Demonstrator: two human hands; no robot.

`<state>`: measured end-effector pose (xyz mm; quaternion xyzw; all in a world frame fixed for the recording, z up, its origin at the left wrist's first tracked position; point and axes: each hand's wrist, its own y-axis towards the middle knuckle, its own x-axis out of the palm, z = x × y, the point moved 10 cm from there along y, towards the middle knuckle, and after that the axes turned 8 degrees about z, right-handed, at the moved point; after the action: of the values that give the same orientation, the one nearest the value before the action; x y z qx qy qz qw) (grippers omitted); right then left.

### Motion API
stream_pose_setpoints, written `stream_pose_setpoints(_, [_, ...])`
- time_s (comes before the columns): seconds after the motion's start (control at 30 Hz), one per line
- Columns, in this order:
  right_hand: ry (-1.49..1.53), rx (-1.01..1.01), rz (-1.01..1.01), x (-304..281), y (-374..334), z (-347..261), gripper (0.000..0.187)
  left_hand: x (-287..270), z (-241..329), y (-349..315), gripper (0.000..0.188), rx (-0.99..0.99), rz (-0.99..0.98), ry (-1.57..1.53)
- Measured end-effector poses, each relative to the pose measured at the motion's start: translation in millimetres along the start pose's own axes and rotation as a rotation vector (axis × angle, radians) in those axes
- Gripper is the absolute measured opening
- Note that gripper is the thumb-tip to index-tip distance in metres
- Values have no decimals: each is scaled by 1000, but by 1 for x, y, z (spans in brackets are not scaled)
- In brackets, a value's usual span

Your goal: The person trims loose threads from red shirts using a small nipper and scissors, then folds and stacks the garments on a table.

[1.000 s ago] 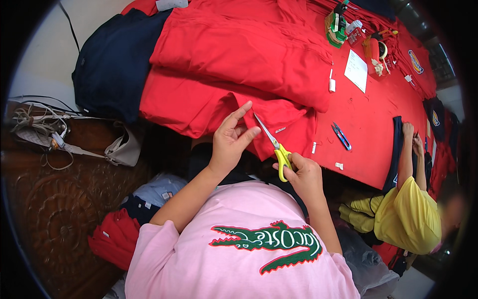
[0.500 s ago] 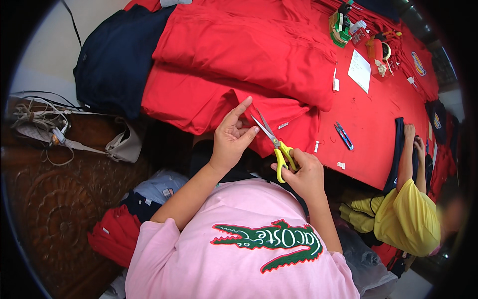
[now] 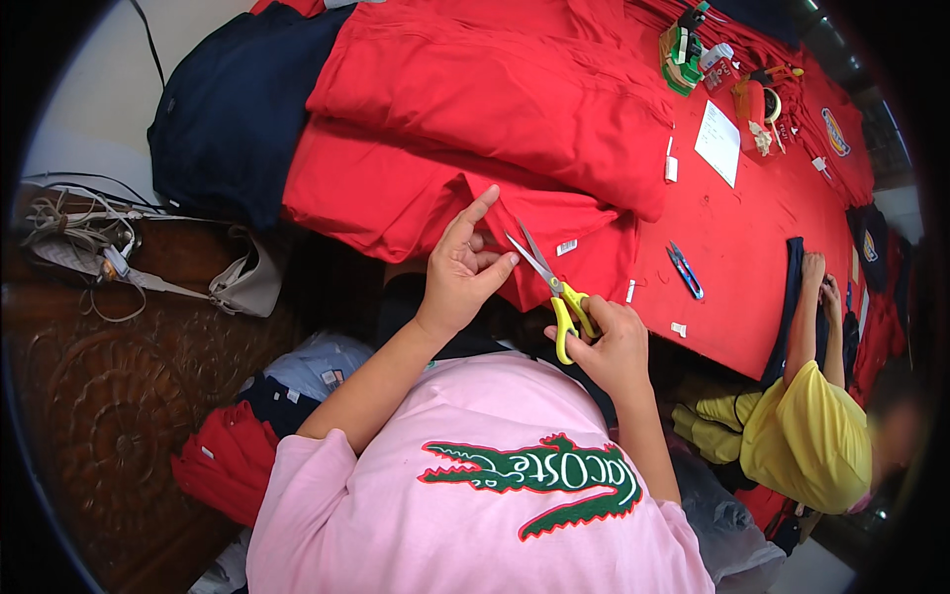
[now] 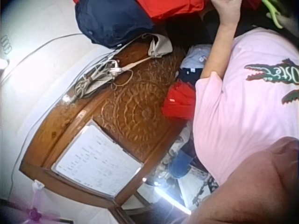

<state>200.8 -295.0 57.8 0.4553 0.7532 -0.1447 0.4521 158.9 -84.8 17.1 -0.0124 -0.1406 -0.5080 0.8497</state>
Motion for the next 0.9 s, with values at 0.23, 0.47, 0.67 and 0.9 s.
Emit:
stream_pose_setpoints(0.23, [-25, -18, 33, -1, -3, 3, 45, 4, -1, 2, 85, 0, -16, -47])
stream_pose_setpoints(0.47, [-28, -37, 41, 2, 5, -3, 44, 6, 5, 1, 85, 22, -21, 29])
stream_pose_setpoints(0.67, [1, 22, 31, 4, 3, 6, 39, 4, 1, 1, 83, -9, -25, -34])
stream_pose_setpoints(0.9, [80, 102, -7, 12, -4, 17, 35, -3, -4, 6, 73, -1, 81, -96])
